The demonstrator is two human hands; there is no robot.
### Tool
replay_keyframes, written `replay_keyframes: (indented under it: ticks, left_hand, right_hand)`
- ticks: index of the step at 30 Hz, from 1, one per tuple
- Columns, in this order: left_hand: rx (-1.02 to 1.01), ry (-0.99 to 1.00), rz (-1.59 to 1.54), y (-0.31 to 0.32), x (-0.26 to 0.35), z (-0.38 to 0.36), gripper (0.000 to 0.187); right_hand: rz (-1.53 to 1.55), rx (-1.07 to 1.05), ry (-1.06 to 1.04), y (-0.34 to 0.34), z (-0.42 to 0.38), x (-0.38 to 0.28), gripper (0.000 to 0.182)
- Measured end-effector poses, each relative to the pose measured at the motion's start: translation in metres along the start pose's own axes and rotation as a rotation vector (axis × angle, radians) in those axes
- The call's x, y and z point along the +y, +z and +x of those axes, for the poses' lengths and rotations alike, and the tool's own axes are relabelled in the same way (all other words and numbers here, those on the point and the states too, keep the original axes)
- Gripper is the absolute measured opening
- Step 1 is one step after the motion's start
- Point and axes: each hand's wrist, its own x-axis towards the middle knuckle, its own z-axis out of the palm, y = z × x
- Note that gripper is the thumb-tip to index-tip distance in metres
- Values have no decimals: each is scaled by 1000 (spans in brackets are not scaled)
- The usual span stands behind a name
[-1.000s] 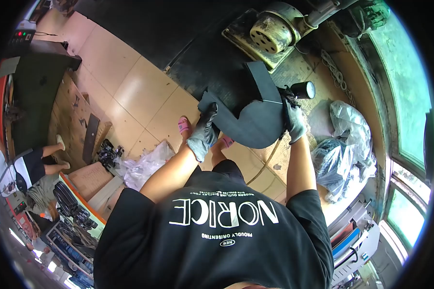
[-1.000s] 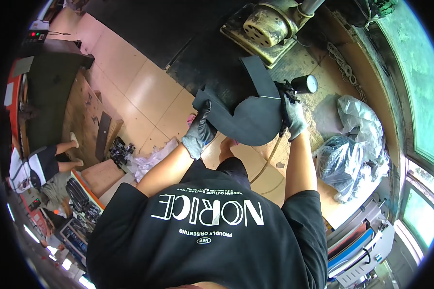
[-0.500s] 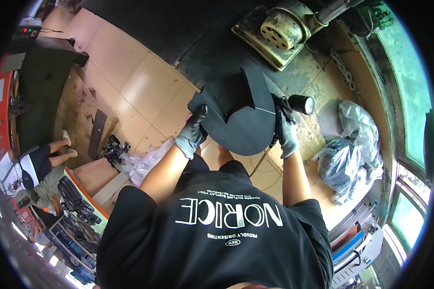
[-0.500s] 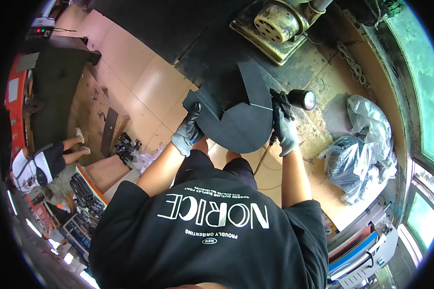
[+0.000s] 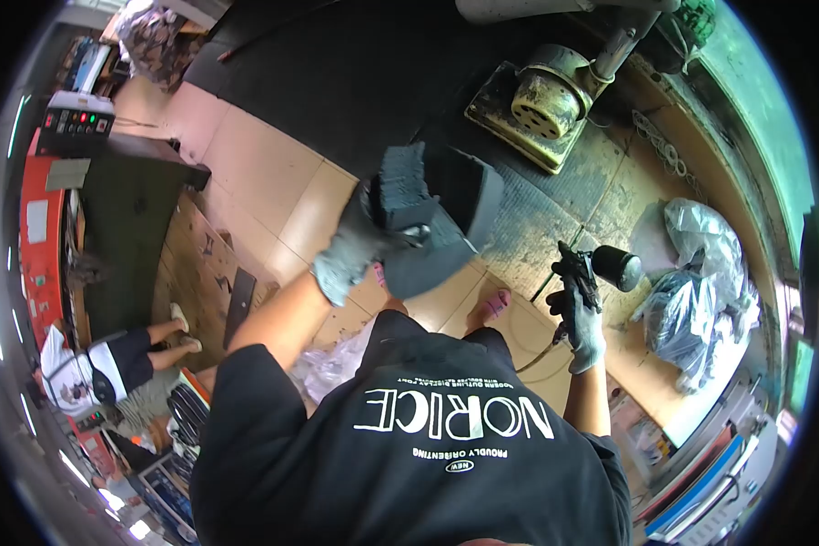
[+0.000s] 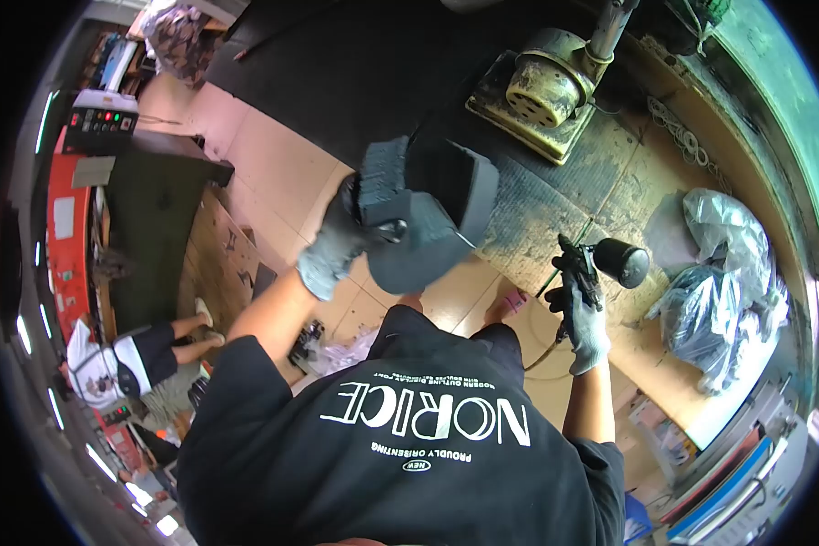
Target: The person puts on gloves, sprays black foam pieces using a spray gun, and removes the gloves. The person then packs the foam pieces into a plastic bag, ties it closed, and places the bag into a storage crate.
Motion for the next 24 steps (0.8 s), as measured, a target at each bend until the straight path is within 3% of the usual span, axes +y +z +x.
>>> replay_keyframes:
  ticks: [3, 4, 7, 9, 12, 15, 19, 20, 23, 24]
  left_hand:
    - [-189, -8, 221, -61, 34, 28, 73]
    - [-189, 100, 373, -87, 28, 39, 79]
    - [-230, 252, 597, -157, 27, 79, 68]
    - [-242, 267, 661, -206, 17, 107, 78]
    - [-321, 254, 839, -280, 9, 160, 89]
    - [-319, 167, 931, -321, 22, 203, 89]
    - [-383, 475, 991, -364, 21, 258, 87]
    - [-420, 395, 992, -381, 13, 275, 86]
    - [-439, 444, 807, -397, 16, 306, 86]
    - [-430, 453, 901, -406, 18, 319, 88]
  right_hand:
    - [92, 43, -25, 43, -4, 1, 39]
    - [106, 55, -11, 61, -4, -6, 39]
    - [120, 84, 69, 119, -1, -23, 31]
    - [222, 160, -47, 160, 5, -14, 29]
    - [226, 172, 66, 203, 10, -23, 28]
    - [272, 289, 61, 248, 12, -40, 25]
    - [244, 273, 106, 280, 30, -59, 27]
    - [257, 259, 108, 288, 37, -65, 29]
    - [290, 226, 57, 315, 67, -86, 34]
    - [297, 200, 22, 325, 78, -94, 35]
